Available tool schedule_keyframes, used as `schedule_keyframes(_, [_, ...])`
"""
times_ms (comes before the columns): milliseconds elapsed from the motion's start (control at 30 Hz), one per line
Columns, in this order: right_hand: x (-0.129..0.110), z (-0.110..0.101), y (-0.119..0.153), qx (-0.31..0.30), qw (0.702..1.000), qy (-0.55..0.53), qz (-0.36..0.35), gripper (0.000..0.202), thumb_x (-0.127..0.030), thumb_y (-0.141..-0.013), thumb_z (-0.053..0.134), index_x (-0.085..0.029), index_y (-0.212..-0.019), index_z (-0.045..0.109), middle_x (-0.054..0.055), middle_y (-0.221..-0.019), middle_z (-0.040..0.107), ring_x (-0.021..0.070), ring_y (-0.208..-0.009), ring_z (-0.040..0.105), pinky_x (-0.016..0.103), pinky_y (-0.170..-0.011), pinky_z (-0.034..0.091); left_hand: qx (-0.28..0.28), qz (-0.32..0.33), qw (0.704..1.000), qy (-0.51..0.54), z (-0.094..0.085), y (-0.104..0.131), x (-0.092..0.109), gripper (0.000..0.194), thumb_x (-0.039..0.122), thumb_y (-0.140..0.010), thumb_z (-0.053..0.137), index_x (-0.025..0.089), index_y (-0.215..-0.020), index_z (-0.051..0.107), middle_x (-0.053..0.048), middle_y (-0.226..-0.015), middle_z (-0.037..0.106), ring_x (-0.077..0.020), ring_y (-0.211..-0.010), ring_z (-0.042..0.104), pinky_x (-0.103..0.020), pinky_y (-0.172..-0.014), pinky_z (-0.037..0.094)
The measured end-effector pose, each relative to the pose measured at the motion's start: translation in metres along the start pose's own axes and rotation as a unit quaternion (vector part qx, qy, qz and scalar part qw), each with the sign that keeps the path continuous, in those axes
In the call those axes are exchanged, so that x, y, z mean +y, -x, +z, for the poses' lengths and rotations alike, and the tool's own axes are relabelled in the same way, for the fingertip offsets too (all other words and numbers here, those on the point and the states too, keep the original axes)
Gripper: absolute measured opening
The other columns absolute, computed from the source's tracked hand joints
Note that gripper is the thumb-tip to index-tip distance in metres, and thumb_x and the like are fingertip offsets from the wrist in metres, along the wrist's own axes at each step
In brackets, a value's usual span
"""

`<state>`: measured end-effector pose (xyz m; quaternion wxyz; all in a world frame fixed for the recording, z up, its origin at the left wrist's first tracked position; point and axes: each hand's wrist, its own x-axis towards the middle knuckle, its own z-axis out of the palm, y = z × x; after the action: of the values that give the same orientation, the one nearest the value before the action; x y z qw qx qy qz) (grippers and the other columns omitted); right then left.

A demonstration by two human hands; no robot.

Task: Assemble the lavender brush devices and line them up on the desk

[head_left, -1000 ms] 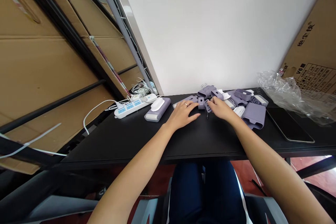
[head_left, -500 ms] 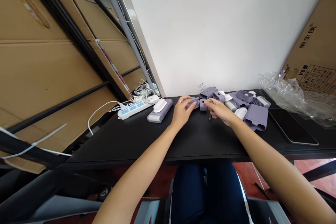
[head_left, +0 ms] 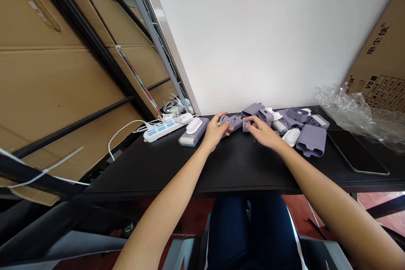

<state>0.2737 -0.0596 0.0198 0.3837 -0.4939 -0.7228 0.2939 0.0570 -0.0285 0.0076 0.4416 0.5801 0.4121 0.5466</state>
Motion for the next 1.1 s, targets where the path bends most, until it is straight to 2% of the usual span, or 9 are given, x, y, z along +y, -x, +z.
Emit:
schedule_keyframes(100, [-0.007,-0.001,0.006,-0.006,0.996,0.080,-0.045,0.040,-0.052,-0.100,0.049,-0.028,-0.129,0.064,-0.003,-0.077,0.063,0.0175,-0.073,0.060,0.028,-0.070,0.042,-0.018,-0.011,1.000,0.000,0.002,0.001,0.000,0.047,0.031,-0.084,0.072,0.020,-0.128,0.062,-0.001,-0.080,0.070,-0.0196,-0.083,0.076,-0.022,-0.059,0.056])
schedule_keyframes(200, [-0.011,0.000,0.008,-0.017,0.988,0.148,-0.049,0.033,-0.046,-0.101,0.049,-0.028,-0.121,0.068,0.000,-0.089,0.072,0.0194,-0.082,0.065,0.028,-0.073,0.042,-0.037,-0.020,0.999,0.005,0.003,0.002,0.001,0.037,0.033,-0.086,0.070,0.021,-0.120,0.065,-0.007,-0.101,0.073,-0.0197,-0.089,0.077,-0.024,-0.064,0.059])
schedule_keyframes(300, [-0.011,0.001,0.007,-0.037,0.980,0.189,-0.047,0.027,-0.038,-0.100,0.051,-0.025,-0.113,0.070,0.003,-0.100,0.076,0.0203,-0.089,0.067,0.028,-0.073,0.042,-0.051,-0.019,0.999,-0.003,0.003,0.004,0.001,0.036,0.034,-0.088,0.068,0.022,-0.122,0.065,-0.009,-0.110,0.073,-0.0198,-0.091,0.076,-0.024,-0.066,0.060])
schedule_keyframes(600, [-0.012,0.003,0.008,-0.060,0.970,0.235,-0.009,0.044,-0.041,-0.101,0.049,-0.026,-0.141,0.060,0.007,-0.107,0.077,0.0258,-0.098,0.071,0.030,-0.079,0.046,-0.088,0.001,0.996,-0.031,0.004,0.008,0.002,0.035,0.034,-0.091,0.064,0.023,-0.124,0.067,-0.009,-0.115,0.072,-0.0208,-0.099,0.074,-0.029,-0.074,0.061])
schedule_keyframes(767, [-0.013,0.002,0.010,-0.059,0.975,0.216,-0.002,0.052,-0.052,-0.103,0.042,-0.037,-0.154,0.044,0.003,-0.104,0.077,0.0267,-0.094,0.072,0.031,-0.078,0.048,-0.092,0.016,0.995,-0.031,0.004,0.006,-0.001,0.031,0.035,-0.091,0.065,0.021,-0.118,0.067,-0.008,-0.108,0.073,-0.0212,-0.099,0.074,-0.029,-0.074,0.061])
schedule_keyframes(867, [-0.013,0.002,0.010,-0.052,0.977,0.205,-0.020,0.050,-0.049,-0.104,0.043,-0.038,-0.152,0.046,0.003,-0.108,0.076,0.0255,-0.096,0.072,0.032,-0.081,0.048,-0.085,0.022,0.996,-0.036,0.003,0.005,-0.004,0.030,0.035,-0.090,0.067,0.021,-0.115,0.066,-0.007,-0.104,0.073,-0.0206,-0.098,0.074,-0.030,-0.077,0.062])
schedule_keyframes(967, [-0.013,0.003,0.009,-0.017,0.981,0.187,-0.056,0.043,-0.039,-0.102,0.048,-0.029,-0.143,0.057,0.006,-0.121,0.072,0.0231,-0.104,0.069,0.032,-0.086,0.048,-0.065,0.023,0.996,-0.053,0.003,0.004,-0.006,0.030,0.036,-0.090,0.066,0.022,-0.117,0.066,-0.006,-0.105,0.073,-0.0204,-0.100,0.074,-0.032,-0.080,0.062])
schedule_keyframes(1033, [-0.013,0.003,0.009,-0.013,0.981,0.183,-0.057,0.039,-0.036,-0.101,0.049,-0.025,-0.135,0.062,0.007,-0.118,0.073,0.0225,-0.103,0.068,0.031,-0.085,0.047,-0.056,0.020,0.997,-0.056,0.003,0.004,-0.005,0.031,0.035,-0.090,0.065,0.022,-0.119,0.067,-0.006,-0.108,0.074,-0.0203,-0.102,0.073,-0.033,-0.083,0.062])
schedule_keyframes(1100, [-0.015,0.003,0.009,-0.028,0.980,0.191,-0.042,0.037,-0.039,-0.101,0.049,-0.025,-0.132,0.064,0.006,-0.106,0.075,0.0231,-0.096,0.069,0.031,-0.080,0.046,-0.058,0.017,0.997,-0.050,0.004,0.005,-0.004,0.032,0.032,-0.089,0.065,0.023,-0.120,0.068,-0.006,-0.112,0.074,-0.0203,-0.104,0.073,-0.034,-0.086,0.062])
